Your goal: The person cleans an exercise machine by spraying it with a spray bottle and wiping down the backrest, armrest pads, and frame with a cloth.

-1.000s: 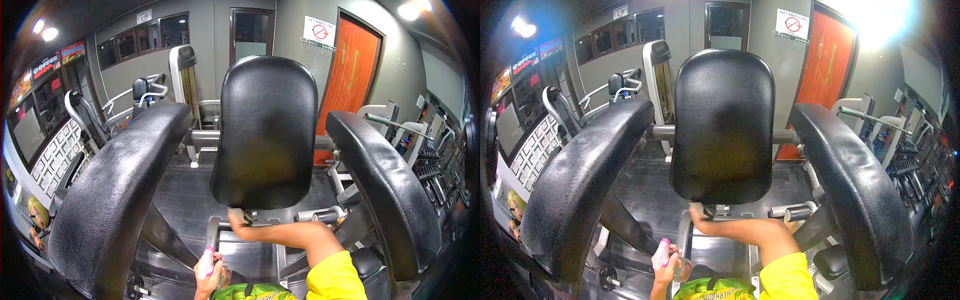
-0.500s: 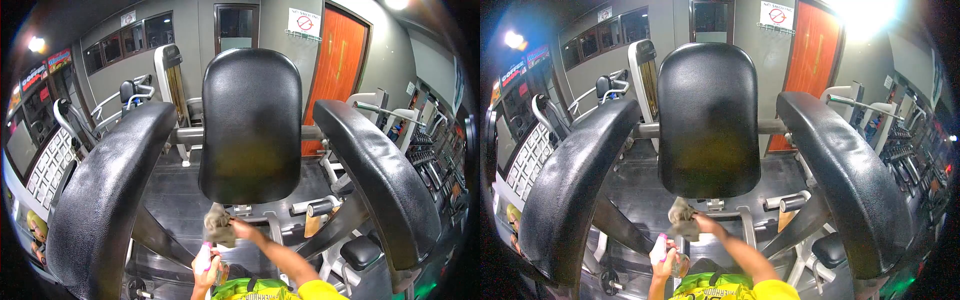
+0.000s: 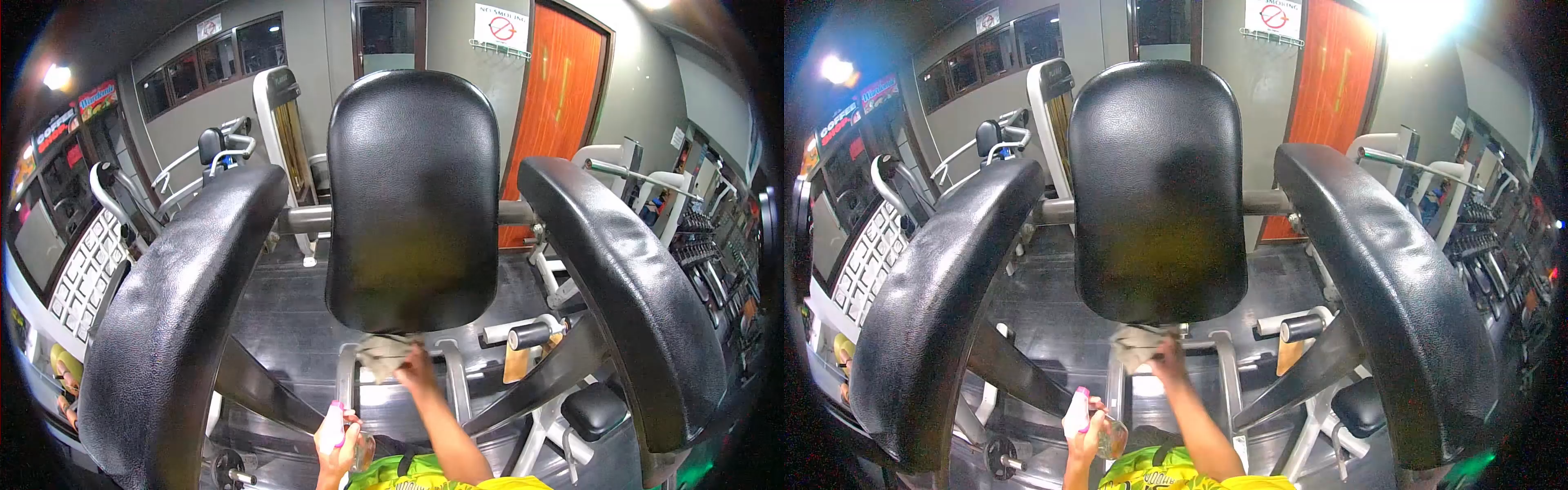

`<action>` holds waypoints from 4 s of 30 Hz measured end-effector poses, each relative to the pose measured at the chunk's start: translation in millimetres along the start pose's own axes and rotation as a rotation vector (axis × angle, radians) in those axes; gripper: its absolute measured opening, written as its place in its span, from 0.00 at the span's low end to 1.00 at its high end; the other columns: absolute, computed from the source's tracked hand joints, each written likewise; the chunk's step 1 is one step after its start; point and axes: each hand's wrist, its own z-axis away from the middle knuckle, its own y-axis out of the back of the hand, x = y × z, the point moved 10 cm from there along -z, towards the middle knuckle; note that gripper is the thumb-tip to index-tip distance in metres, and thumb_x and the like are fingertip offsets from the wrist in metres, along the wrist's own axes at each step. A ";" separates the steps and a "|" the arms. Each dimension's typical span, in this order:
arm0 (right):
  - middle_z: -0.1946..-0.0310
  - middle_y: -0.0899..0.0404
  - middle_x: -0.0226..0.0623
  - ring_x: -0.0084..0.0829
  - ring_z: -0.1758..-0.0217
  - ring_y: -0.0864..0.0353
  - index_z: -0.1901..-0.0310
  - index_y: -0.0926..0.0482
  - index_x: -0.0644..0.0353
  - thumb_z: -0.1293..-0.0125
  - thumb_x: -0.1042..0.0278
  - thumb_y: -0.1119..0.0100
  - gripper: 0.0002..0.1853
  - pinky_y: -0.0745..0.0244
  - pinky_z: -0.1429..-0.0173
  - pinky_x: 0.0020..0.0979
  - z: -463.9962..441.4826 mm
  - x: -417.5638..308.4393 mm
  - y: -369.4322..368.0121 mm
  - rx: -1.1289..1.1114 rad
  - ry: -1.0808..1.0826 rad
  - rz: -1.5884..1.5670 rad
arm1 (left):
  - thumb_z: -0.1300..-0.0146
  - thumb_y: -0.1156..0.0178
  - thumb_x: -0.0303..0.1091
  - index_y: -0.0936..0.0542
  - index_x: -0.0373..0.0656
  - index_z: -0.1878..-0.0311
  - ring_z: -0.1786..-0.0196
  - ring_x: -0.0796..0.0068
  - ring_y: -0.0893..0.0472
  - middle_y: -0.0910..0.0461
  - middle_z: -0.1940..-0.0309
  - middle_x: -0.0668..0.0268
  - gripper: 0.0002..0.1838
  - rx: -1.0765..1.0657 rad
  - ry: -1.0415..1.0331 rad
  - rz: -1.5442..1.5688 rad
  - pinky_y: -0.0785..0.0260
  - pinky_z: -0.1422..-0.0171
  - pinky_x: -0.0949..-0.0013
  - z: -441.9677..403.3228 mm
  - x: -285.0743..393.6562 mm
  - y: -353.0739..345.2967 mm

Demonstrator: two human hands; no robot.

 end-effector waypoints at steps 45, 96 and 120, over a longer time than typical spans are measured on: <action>0.60 0.21 0.59 0.57 0.54 0.22 0.50 0.24 0.68 0.32 0.70 0.50 0.14 0.26 0.52 0.40 -69.6 -367.1 47.1 0.658 1.191 0.840 | 0.44 0.41 0.21 0.25 0.33 0.54 0.70 0.74 0.19 0.19 0.66 0.60 0.13 -0.388 -0.126 -0.132 0.26 0.63 0.72 -10.8 30.2 -56.4; 0.33 0.47 0.59 0.60 0.26 0.57 0.43 0.28 0.57 0.47 0.71 0.45 0.26 0.60 0.26 0.57 -61.1 -341.1 -83.6 0.327 1.162 1.559 | 0.43 0.40 0.19 0.26 0.34 0.48 0.76 0.81 0.22 0.20 0.68 0.64 0.17 -0.240 -0.196 -0.150 0.29 0.69 0.76 -11.6 24.8 -16.9; 0.51 0.20 0.42 0.44 0.31 0.35 0.55 0.19 0.61 0.50 0.74 0.44 0.17 0.36 0.31 0.43 -26.8 -272.3 -144.1 0.101 1.263 1.257 | 0.40 0.44 0.19 0.27 0.31 0.52 0.76 0.81 0.23 0.21 0.67 0.61 0.12 -0.152 -0.045 0.047 0.31 0.70 0.77 -11.0 9.6 -8.4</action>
